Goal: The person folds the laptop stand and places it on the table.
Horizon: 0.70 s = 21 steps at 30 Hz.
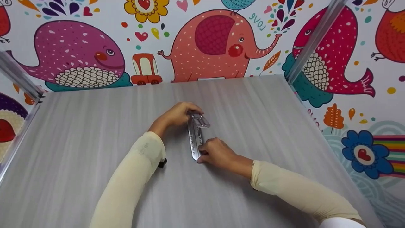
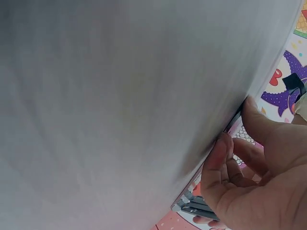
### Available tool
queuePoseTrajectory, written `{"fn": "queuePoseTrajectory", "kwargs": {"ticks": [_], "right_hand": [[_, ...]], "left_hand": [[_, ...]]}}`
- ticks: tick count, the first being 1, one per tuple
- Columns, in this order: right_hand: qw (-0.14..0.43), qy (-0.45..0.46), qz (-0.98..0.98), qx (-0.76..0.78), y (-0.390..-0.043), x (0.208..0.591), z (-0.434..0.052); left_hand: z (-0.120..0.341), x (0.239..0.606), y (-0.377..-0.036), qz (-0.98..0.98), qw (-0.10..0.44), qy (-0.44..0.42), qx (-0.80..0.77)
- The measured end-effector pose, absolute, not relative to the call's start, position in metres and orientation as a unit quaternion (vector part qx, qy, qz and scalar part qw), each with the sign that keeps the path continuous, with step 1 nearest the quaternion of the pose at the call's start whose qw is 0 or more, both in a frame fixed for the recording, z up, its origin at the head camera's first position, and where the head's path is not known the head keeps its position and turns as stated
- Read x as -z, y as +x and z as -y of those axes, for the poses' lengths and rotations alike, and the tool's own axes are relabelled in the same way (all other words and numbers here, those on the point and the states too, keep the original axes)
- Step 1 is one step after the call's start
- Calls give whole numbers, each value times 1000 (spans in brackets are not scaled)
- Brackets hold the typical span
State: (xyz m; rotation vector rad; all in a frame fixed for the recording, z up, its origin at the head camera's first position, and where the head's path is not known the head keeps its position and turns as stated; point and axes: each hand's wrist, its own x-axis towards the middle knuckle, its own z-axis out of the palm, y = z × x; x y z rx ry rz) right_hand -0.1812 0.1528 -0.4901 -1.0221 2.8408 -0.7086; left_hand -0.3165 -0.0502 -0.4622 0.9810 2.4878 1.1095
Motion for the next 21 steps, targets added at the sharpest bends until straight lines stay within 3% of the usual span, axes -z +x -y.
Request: {"fn": "queuePoseTrajectory", "kwargs": {"ticks": [13, 21], "right_hand": [[1, -317, -937, 147, -177, 485, -149], [-40, -335, -939, 71, -177, 486, -147]], "left_hand": [[55, 462, -316, -853, 113, 351, -371], [57, 461, -314, -854, 108, 356, -364]]}}
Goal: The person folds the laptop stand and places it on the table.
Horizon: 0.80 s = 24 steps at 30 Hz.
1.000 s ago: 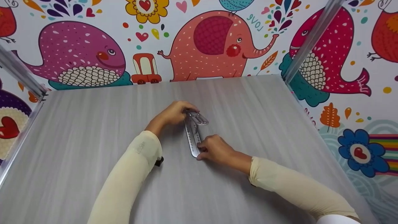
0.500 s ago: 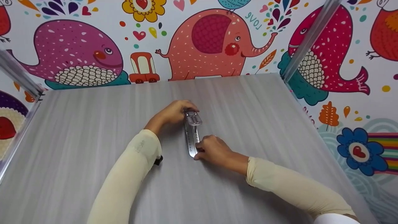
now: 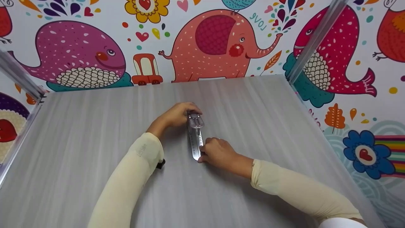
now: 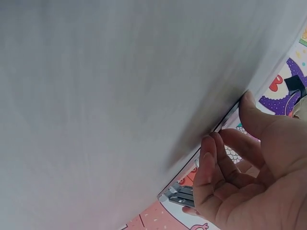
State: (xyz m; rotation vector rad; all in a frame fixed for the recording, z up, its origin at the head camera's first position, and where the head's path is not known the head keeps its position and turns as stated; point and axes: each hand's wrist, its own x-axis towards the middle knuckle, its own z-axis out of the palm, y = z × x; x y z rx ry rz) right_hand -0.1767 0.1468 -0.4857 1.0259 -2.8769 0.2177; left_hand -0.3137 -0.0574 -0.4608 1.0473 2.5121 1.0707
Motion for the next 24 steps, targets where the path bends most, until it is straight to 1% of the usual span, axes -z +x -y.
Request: {"fn": "queuePoseTrajectory", "kwargs": {"ticks": [6, 15, 20, 24], "right_hand": [[54, 342, 937, -52, -176, 486, -147], [46, 351, 933, -65, -178, 487, -150], [6, 362, 922, -135, -183, 486, -158], [-25, 368, 906, -209, -193, 484, -166]], "left_hand": [[59, 461, -312, -855, 113, 344, -373], [58, 464, -309, -858, 110, 328, -379], [58, 461, -300, -879, 95, 304, -356], [60, 457, -289, -901, 75, 252, -346]]}}
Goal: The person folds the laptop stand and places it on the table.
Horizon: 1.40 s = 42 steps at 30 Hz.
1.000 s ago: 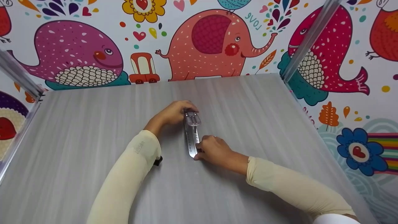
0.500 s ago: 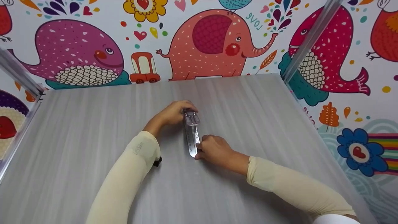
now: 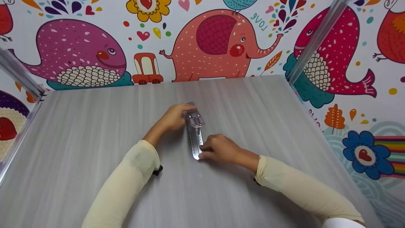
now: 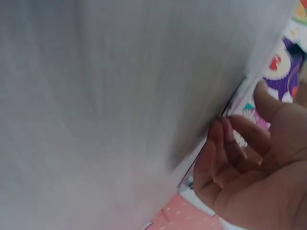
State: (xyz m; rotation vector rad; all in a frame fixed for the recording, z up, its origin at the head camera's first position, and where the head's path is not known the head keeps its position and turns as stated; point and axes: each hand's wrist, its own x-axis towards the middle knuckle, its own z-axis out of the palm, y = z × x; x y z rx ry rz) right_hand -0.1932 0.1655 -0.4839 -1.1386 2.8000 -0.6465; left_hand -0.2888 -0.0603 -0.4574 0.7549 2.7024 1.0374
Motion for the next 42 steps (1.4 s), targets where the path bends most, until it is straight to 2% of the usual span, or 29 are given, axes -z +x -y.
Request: {"fn": "queuePoseTrajectory", "kwargs": {"ticks": [5, 11, 14, 20, 28, 34, 42], "right_hand": [[77, -316, -888, 325, -208, 481, -170], [193, -121, -827, 514, -219, 478, -166], [235, -45, -781, 577, -222, 479, -162], [288, 43, -708, 643, -228, 481, -159], [303, 119, -631, 704, -234, 478, -152], [296, 135, -610, 722, -241, 481, -148], [291, 139, -612, 722, -243, 481, -146]], "left_hand": [[64, 453, -273, -906, 73, 147, -389], [68, 449, -257, -884, 95, 59, -454], [68, 447, -250, -850, 141, 18, -508], [65, 450, -241, -712, 256, -76, -650], [63, 458, -236, -538, 332, -130, -764], [63, 461, -236, -473, 336, -143, -802], [62, 461, -234, -471, 354, -118, -799]]}}
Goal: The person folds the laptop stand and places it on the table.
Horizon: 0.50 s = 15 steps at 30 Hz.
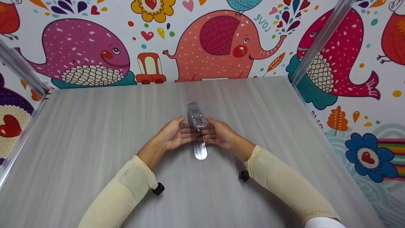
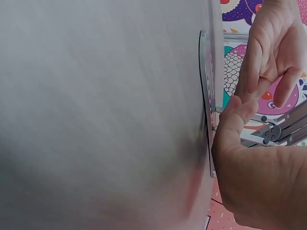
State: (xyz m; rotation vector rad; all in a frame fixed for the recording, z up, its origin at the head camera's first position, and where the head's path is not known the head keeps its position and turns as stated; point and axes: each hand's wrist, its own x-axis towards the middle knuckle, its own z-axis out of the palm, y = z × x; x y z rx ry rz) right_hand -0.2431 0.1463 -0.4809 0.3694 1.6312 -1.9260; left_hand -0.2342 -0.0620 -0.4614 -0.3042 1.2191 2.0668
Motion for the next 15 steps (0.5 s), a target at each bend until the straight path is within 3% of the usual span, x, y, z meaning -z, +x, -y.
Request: {"fn": "queuePoseTrajectory", "kwargs": {"ticks": [15], "right_hand": [[287, 126, -631, 710, -247, 479, -149]], "left_hand": [[61, 465, -241, -504, 351, -115, -780]]}}
